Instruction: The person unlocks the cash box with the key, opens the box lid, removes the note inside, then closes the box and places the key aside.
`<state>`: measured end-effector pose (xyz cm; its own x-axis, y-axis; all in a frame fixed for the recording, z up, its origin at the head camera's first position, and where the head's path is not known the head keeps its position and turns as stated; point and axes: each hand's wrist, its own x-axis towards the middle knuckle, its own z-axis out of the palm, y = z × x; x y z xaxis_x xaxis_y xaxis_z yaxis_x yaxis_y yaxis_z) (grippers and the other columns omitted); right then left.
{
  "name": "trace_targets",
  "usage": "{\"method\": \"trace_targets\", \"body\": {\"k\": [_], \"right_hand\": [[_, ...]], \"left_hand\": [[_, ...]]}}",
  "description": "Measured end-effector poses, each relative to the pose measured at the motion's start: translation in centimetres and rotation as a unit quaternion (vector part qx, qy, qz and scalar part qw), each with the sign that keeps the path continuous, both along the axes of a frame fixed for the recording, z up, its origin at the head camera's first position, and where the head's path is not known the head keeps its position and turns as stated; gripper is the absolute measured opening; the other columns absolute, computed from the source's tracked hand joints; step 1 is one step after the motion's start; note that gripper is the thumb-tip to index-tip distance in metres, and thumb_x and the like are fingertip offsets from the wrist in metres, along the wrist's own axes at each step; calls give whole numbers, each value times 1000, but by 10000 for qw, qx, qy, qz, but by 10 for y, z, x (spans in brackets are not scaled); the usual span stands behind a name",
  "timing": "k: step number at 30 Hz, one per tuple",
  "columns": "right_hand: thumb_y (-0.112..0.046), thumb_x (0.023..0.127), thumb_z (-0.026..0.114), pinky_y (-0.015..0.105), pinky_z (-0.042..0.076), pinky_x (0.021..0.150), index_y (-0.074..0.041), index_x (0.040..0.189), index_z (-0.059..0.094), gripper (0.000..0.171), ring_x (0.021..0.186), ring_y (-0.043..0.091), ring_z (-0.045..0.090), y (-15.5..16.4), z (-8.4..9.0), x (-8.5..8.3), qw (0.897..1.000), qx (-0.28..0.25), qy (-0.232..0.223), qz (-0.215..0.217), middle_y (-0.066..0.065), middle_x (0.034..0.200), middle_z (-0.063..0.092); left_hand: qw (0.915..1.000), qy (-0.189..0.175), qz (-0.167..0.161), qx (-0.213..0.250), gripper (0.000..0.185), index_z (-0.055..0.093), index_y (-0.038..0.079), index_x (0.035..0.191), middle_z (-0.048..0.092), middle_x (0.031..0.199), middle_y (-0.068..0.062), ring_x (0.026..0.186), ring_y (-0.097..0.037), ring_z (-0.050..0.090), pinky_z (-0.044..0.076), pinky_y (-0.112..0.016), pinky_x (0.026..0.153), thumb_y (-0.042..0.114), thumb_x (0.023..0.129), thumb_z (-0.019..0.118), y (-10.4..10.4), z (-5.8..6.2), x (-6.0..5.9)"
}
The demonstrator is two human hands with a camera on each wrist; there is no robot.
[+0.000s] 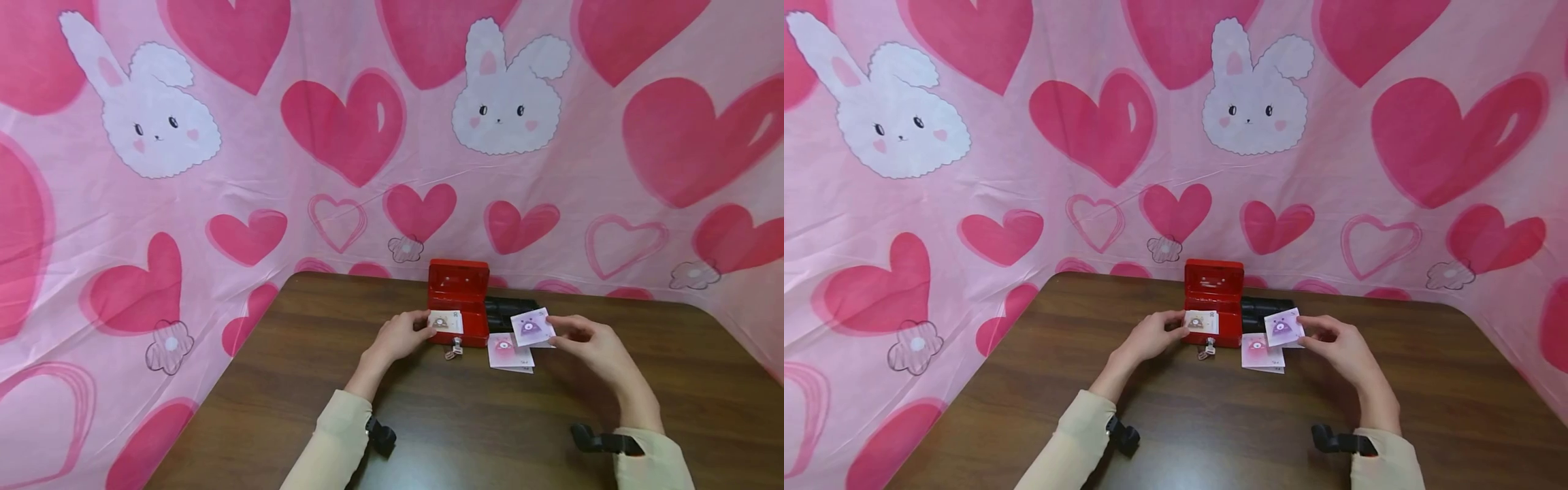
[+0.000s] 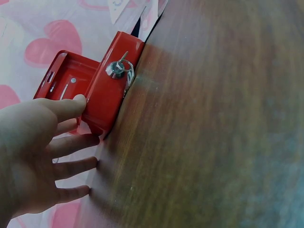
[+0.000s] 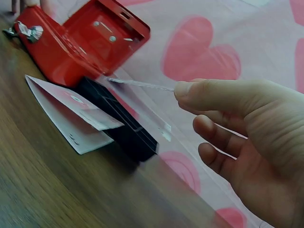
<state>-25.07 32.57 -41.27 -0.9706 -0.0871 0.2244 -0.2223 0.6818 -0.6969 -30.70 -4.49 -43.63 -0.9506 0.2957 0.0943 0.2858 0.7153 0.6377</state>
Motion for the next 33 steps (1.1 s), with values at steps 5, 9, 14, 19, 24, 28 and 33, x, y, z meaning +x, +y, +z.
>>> {"method": "trace_targets", "body": {"k": [5, 9, 14, 19, 24, 28, 33], "right_hand": [[-37, 90, 72, 22, 45, 66, -11, 130, 65, 49, 83, 9, 51, 11, -2, 3, 9998, 30, -178, -11, 3, 95, 63], [-36, 90, 72, 23, 45, 63, -9, 130, 66, 48, 81, 8, 51, 14, -4, 3, 9997, 56, -219, 22, 3, 94, 64], [-33, 90, 73, 23, 44, 61, -7, 129, 66, 48, 78, 5, 51, 18, -7, 3, 9998, 40, -171, -1, 2, 91, 64], [-36, 90, 72, 22, 43, 64, -8, 130, 65, 49, 80, 5, 50, 23, -10, 4, 9989, 254, -392, -87, 4, 95, 63], [-37, 91, 71, 23, 44, 67, -7, 133, 63, 52, 82, 10, 50, 27, -12, 6, 9963, 394, -759, -106, 7, 98, 63], [-36, 91, 71, 23, 47, 69, -5, 133, 62, 53, 85, 15, 53, 30, -13, 5, 9951, 417, -890, -88, 11, 104, 66], [-37, 91, 71, 26, 48, 73, -4, 132, 62, 54, 91, 21, 55, 30, -13, 4, 9930, 479, -1080, -64, 16, 114, 66]], "left_hand": [[10000, -22, -38, 41, 52, 59, 17, 140, 65, 135, -3, 124, -23, 61, 45, -51, 105, 40, 94, 66, 1, 0, 0], [10000, -11, -22, 42, 52, 59, 18, 140, 65, 135, -3, 124, -23, 61, 45, -51, 105, 40, 94, 66, 1, 1, 1], [9999, -35, -22, 101, 51, 59, 18, 140, 64, 136, -3, 123, -23, 61, 44, -52, 106, 38, 94, 66, 1, 2, 2], [10000, -22, -37, 47, 51, 58, 18, 140, 65, 135, -2, 124, -23, 61, 43, -53, 107, 40, 94, 65, 0, 0, 1], [9999, -90, -5, 79, 51, 59, 19, 140, 65, 135, -2, 123, -23, 61, 44, -52, 106, 41, 94, 66, -1, -1, 0], [9999, -112, -23, 105, 52, 58, 20, 141, 64, 136, -2, 124, -23, 60, 43, -52, 107, 42, 94, 65, -2, -1, 1], [9999, -84, -23, 69, 52, 58, 20, 141, 64, 136, -2, 124, -22, 60, 45, -50, 106, 42, 94, 65, -2, -2, 0]]}}
